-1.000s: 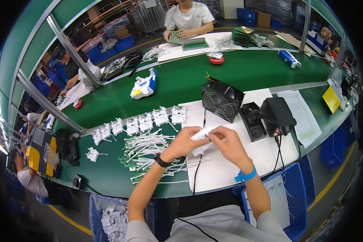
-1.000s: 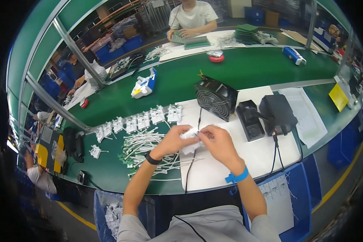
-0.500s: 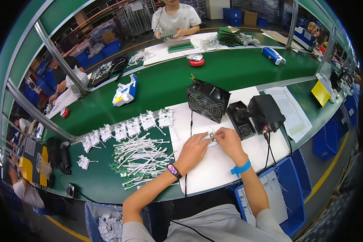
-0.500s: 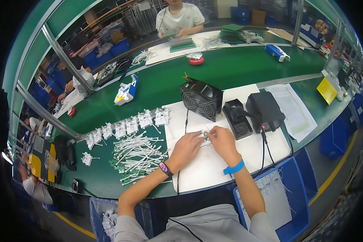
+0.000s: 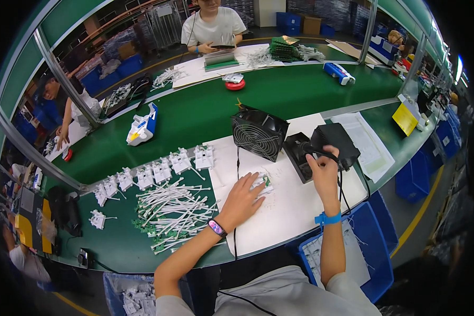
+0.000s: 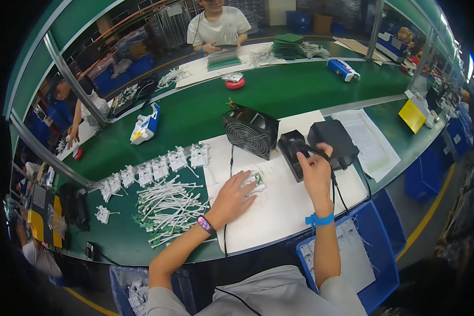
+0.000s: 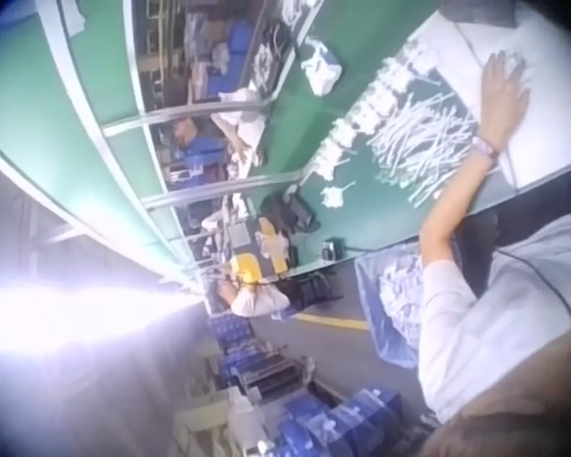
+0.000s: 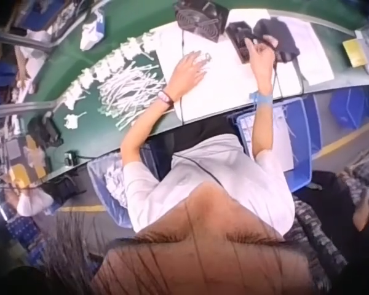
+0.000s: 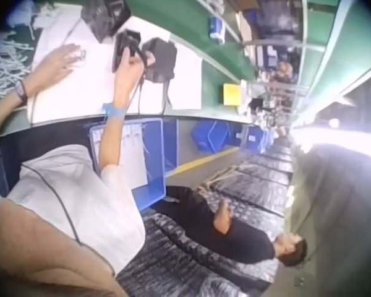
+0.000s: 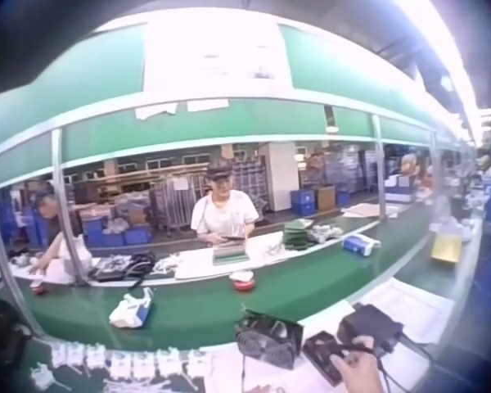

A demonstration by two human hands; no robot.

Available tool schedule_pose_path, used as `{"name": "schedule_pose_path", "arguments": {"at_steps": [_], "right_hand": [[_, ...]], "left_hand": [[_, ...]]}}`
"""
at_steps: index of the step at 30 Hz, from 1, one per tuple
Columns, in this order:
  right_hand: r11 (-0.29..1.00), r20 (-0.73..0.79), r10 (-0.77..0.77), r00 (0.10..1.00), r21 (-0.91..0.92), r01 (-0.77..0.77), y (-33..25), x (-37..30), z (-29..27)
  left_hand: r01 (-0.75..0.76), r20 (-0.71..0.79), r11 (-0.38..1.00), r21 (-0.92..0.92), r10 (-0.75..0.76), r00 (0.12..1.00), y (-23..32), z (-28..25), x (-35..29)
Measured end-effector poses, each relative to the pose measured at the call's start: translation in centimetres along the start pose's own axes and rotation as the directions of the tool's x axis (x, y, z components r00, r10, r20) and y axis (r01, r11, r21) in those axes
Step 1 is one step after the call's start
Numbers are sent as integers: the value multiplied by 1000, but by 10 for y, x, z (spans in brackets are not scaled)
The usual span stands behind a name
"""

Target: Soldering wires to LED circuit boards and organizing the completed units into a storage container.

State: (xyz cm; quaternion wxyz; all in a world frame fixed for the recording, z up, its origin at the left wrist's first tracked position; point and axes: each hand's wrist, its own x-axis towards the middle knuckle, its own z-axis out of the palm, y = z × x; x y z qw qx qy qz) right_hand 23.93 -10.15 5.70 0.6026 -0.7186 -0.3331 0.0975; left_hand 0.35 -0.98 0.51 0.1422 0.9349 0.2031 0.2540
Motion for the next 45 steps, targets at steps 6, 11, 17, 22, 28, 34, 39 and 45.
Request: {"name": "schedule_pose_path", "arguments": {"at_steps": [6,11,17,22,28,34,39,45], "right_hand": [[972,50,-205,978,-107,209,19,29,-5],[979,-22,-155,988,-140,150,14,23,-2],[982,-78,-190,979,5,191,30,18,4],[987,-138,-138,981,59,148,51,27,20],[945,-172,-311,935,-164,284,59,40,39],[917,-260,-398,880,-140,373,65,42,36],[874,-365,-483,796,-142,465,51,32,37],[830,-325,-531,782,-15,558,59,6,-2]], "left_hand": [[17,20,998,-59,-16,1000,-5,4,3],[24,1,998,-56,-24,1000,-7,3,1],[13,-20,999,-51,-14,1000,-4,4,0],[14,-12,999,-49,-14,1000,-2,3,2],[32,-12,998,-49,-33,999,5,-4,5],[23,0,998,-63,-23,1000,13,-6,10],[41,-8,997,-61,-42,999,8,-10,3],[11,-4,993,-121,-12,1000,3,-5,7]]}}
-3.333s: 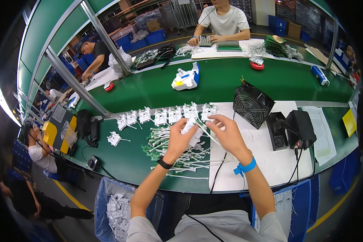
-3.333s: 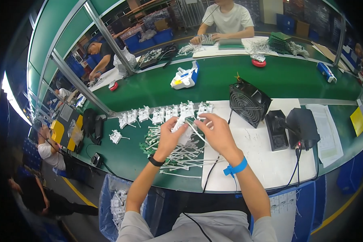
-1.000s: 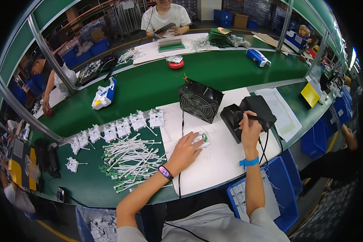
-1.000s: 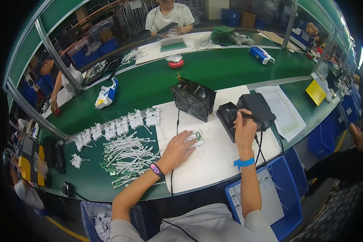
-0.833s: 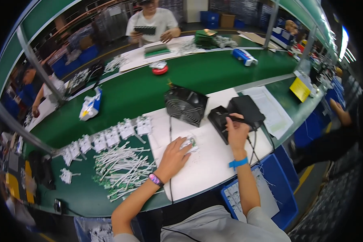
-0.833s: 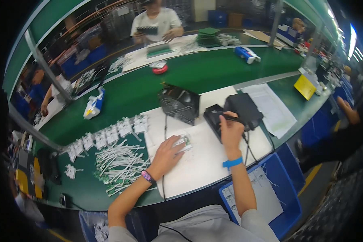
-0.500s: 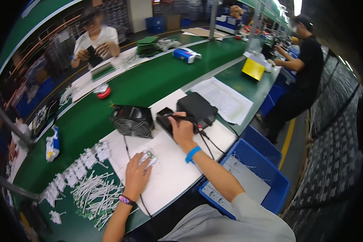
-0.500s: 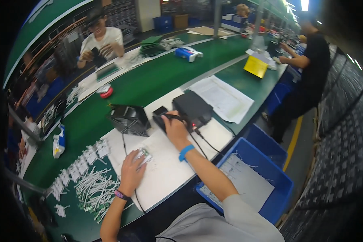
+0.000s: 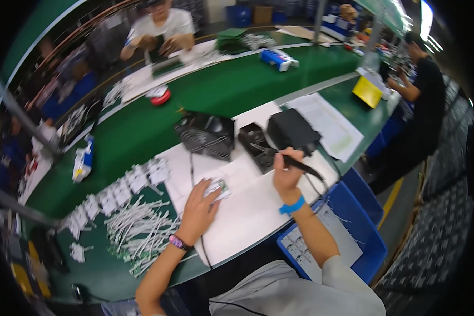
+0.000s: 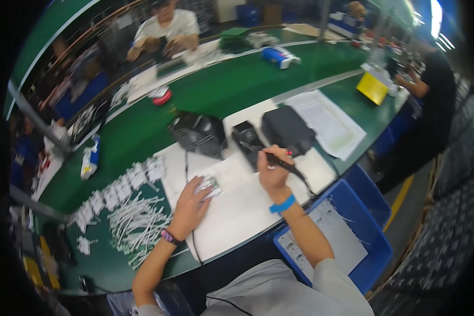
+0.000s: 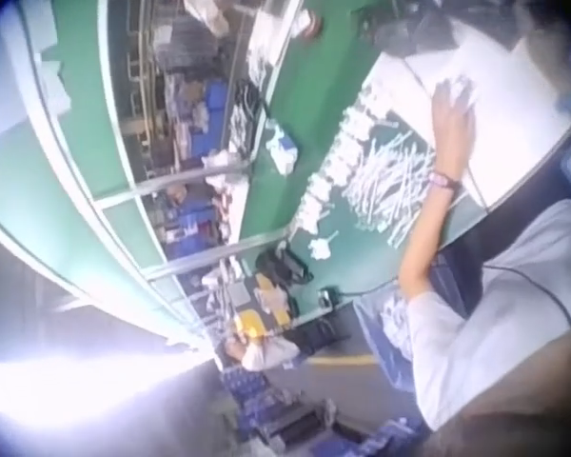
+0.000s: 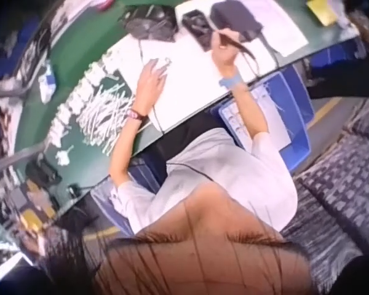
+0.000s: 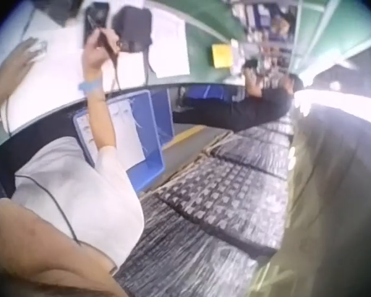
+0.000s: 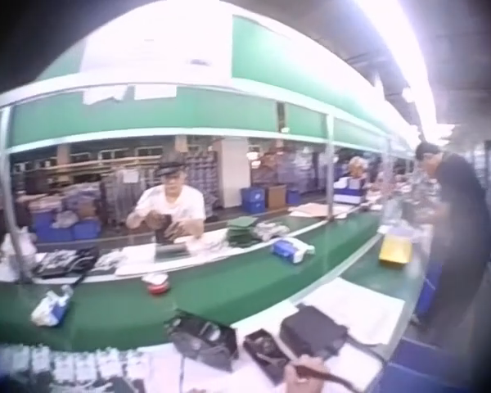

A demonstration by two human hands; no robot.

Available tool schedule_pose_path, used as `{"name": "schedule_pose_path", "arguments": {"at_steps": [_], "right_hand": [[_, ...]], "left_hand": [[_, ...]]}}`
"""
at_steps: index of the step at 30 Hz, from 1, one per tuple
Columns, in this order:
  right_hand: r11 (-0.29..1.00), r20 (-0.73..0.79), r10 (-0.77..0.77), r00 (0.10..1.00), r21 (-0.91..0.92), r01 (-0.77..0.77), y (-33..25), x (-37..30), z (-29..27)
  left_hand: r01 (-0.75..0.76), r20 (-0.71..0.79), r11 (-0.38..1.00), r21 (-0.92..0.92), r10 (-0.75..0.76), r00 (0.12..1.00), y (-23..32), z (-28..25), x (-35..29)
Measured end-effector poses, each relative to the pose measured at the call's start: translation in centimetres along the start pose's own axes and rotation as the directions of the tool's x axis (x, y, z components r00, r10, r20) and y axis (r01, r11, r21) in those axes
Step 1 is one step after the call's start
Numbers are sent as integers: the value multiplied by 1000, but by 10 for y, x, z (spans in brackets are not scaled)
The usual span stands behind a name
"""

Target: Soldering wires to LED circuit boards and organizing the completed units into a storage container.

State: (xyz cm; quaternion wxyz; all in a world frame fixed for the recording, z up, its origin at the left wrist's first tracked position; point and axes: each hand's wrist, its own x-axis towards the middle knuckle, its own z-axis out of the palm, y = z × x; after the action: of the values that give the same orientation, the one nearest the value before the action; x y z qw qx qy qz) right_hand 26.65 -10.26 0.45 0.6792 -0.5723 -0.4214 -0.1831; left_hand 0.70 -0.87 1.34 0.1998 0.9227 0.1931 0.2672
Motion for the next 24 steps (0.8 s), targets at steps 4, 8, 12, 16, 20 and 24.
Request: {"name": "schedule_pose_path", "arguments": {"at_steps": [4,8,12,16,20,24], "right_hand": [[989,154,116,981,77,-129,-25,-13,13],[951,196,206,959,192,-244,-25,-29,22],[961,359,183,915,130,-243,-27,-35,16],[931,428,239,872,156,-331,-27,-37,17],[915,430,194,882,244,-320,-17,-43,22],[929,468,150,871,235,-287,-17,-40,24]], "left_hand": [[44,-11,998,34,-43,999,-7,-3,-5],[46,-18,999,3,-46,999,-11,-4,-8],[47,-11,998,-31,-48,999,-13,-3,-6],[59,6,998,-8,-59,998,-14,-3,-8],[62,15,998,-1,-62,998,-15,-3,-6],[71,10,997,-13,-71,997,-15,-4,-5]]}}
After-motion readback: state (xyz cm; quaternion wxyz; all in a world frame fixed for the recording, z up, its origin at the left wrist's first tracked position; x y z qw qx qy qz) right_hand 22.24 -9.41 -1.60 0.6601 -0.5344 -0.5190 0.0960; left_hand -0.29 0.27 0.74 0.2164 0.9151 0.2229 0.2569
